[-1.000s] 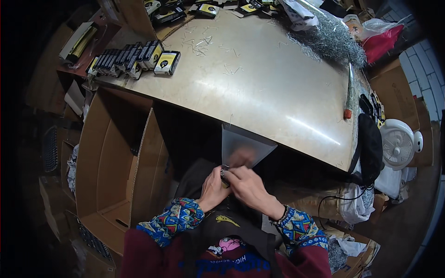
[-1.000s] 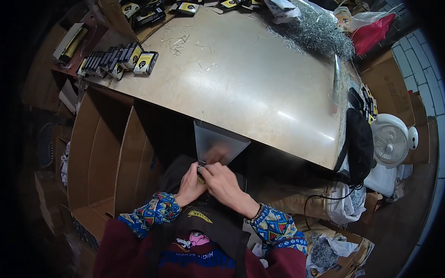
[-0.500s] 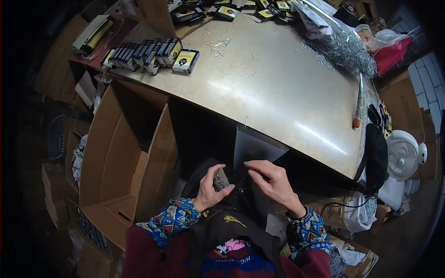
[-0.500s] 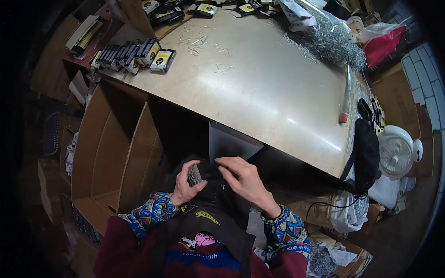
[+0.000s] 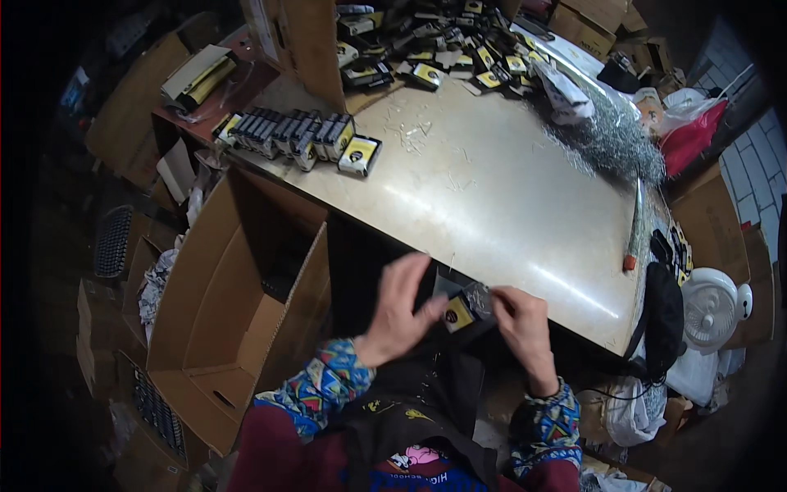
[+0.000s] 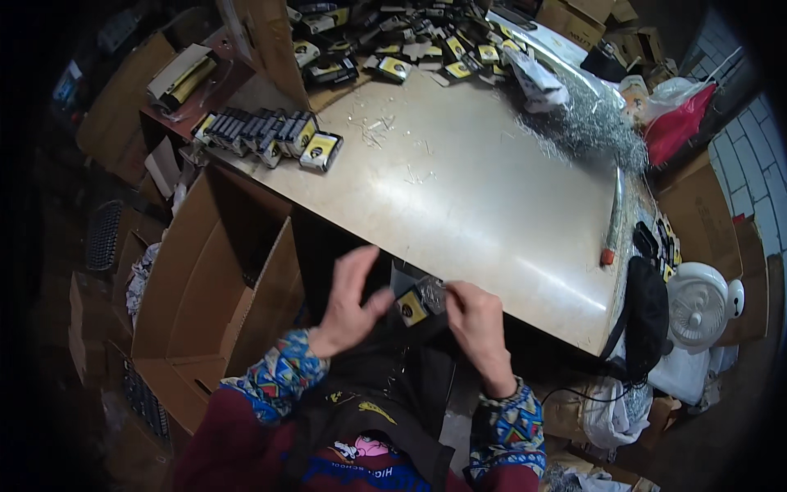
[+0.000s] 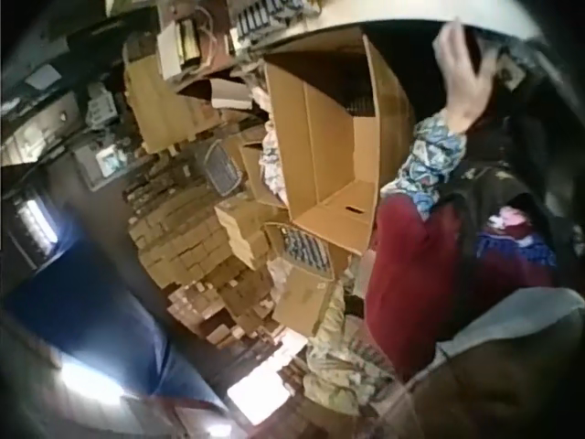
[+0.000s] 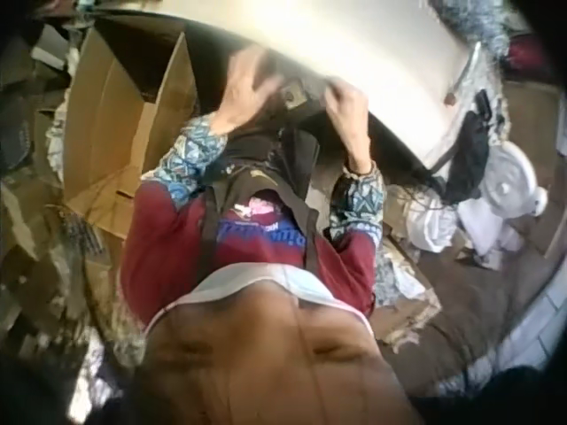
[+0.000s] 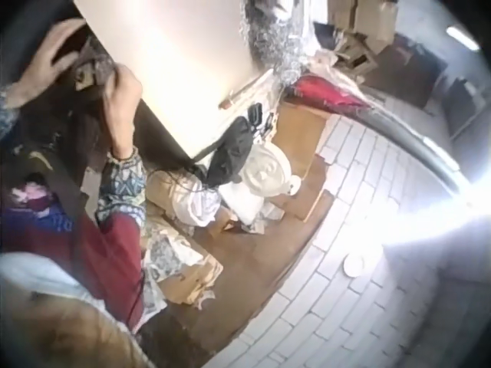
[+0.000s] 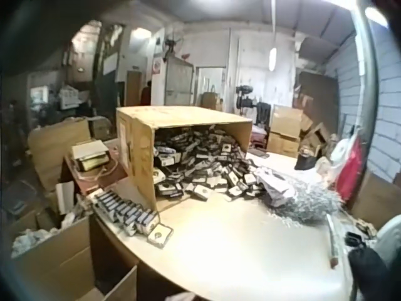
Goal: Packaging small boxed products and cleaning the workbench area.
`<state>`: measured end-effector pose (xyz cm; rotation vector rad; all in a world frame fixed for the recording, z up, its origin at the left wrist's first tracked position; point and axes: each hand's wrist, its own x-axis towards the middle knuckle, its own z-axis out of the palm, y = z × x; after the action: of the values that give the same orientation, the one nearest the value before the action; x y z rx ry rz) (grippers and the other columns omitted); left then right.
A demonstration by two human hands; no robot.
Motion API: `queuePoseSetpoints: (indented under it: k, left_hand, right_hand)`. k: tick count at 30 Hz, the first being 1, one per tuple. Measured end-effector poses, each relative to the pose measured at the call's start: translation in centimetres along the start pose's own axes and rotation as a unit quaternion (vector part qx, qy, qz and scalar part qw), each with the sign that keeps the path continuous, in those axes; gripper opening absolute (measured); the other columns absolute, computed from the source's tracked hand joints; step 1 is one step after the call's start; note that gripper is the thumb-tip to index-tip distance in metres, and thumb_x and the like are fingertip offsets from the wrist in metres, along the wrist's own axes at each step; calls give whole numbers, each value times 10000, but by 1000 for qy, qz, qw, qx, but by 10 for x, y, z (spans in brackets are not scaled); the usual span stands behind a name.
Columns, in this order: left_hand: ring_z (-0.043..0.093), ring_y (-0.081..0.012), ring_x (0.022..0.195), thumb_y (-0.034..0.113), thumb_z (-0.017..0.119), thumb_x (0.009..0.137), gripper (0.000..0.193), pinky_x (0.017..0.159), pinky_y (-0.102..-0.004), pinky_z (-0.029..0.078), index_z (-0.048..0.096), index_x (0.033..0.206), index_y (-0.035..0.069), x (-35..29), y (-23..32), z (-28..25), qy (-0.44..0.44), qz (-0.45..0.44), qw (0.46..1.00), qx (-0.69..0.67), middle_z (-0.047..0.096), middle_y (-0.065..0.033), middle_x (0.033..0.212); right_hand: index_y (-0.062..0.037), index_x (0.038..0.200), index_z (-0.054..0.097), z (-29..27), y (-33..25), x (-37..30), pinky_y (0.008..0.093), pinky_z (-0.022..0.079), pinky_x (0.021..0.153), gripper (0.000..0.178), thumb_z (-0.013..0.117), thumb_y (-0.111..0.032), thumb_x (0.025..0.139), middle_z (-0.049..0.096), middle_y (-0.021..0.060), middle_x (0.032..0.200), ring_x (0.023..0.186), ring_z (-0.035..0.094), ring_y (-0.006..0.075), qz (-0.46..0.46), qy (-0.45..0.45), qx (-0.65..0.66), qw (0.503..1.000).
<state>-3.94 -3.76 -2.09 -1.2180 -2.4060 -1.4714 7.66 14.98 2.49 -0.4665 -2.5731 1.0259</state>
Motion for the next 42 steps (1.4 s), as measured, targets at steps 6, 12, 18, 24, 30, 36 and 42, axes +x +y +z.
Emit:
queuePoseSetpoints:
  k: [6, 12, 18, 24, 30, 36, 42]
  left_hand:
    - [492, -382, 1114, 256, 641, 899, 404, 936, -456, 419, 561, 1165, -38, 116, -62, -59, 171, -82, 927, 324, 526, -199, 1195]
    - [429, -344, 1186, 119, 690, 765, 338, 997, -465, 354, 595, 1084, 62, 139, -78, -57, 148, -4, 853, 501, 482, -153, 1242]
    - [553, -335, 1159, 205, 841, 693, 701, 962, -399, 455, 486, 1259, -9, 63, 20, -18, -102, -16, 990, -96, 555, -197, 1224]
    - [616, -330, 1063, 179, 815, 685, 750, 902, -385, 499, 426, 1292, -25, 40, 33, 10, -121, -116, 980, -107, 588, -215, 1156]
    - [601, -408, 1039, 181, 780, 714, 731, 863, -426, 510, 392, 1294, -35, 35, 40, 10, -117, -89, 987, -70, 548, -247, 1167]
    - [611, -404, 1031, 185, 801, 710, 768, 856, -418, 517, 376, 1318, -12, 34, 39, 11, -70, -90, 990, -83, 562, -242, 1165]
    - [620, -403, 1037, 187, 818, 723, 786, 835, -402, 531, 365, 1351, 48, 36, 45, 12, -61, -16, 994, -91, 567, -233, 1197]
  right_hand:
    - [5, 934, 692, -24, -13, 18, 309, 506, 594, 119, 630, -34, 840, 659, 184, 733, 636, 675, 258, 6, 6, 41, 999]
    - [48, 968, 689, -34, -3, 30, 243, 498, 564, 140, 631, -44, 881, 670, 94, 682, 603, 637, 112, 43, 33, 39, 998]
    - [49, 1008, 682, -29, -4, 44, 234, 513, 604, 160, 633, -68, 910, 690, 75, 763, 657, 651, 112, 80, -15, 168, 982]
    - [55, 1049, 671, -31, -18, 42, 233, 532, 640, 191, 641, -89, 927, 695, 79, 845, 729, 666, 117, 126, -40, 312, 941]
    - [-10, 1016, 715, -32, -32, 37, 282, 499, 734, 159, 688, -57, 866, 712, 93, 959, 833, 609, 179, -40, -26, 155, 987]
    - [-47, 1003, 726, -19, -16, 20, 341, 495, 808, 212, 728, -53, 792, 683, 130, 1103, 965, 581, 279, -171, 140, 20, 975]
    - [-50, 1107, 690, 1, -14, 6, 391, 516, 848, 320, 748, -102, 796, 560, 209, 1300, 1091, 570, 361, -152, 52, 36, 986]
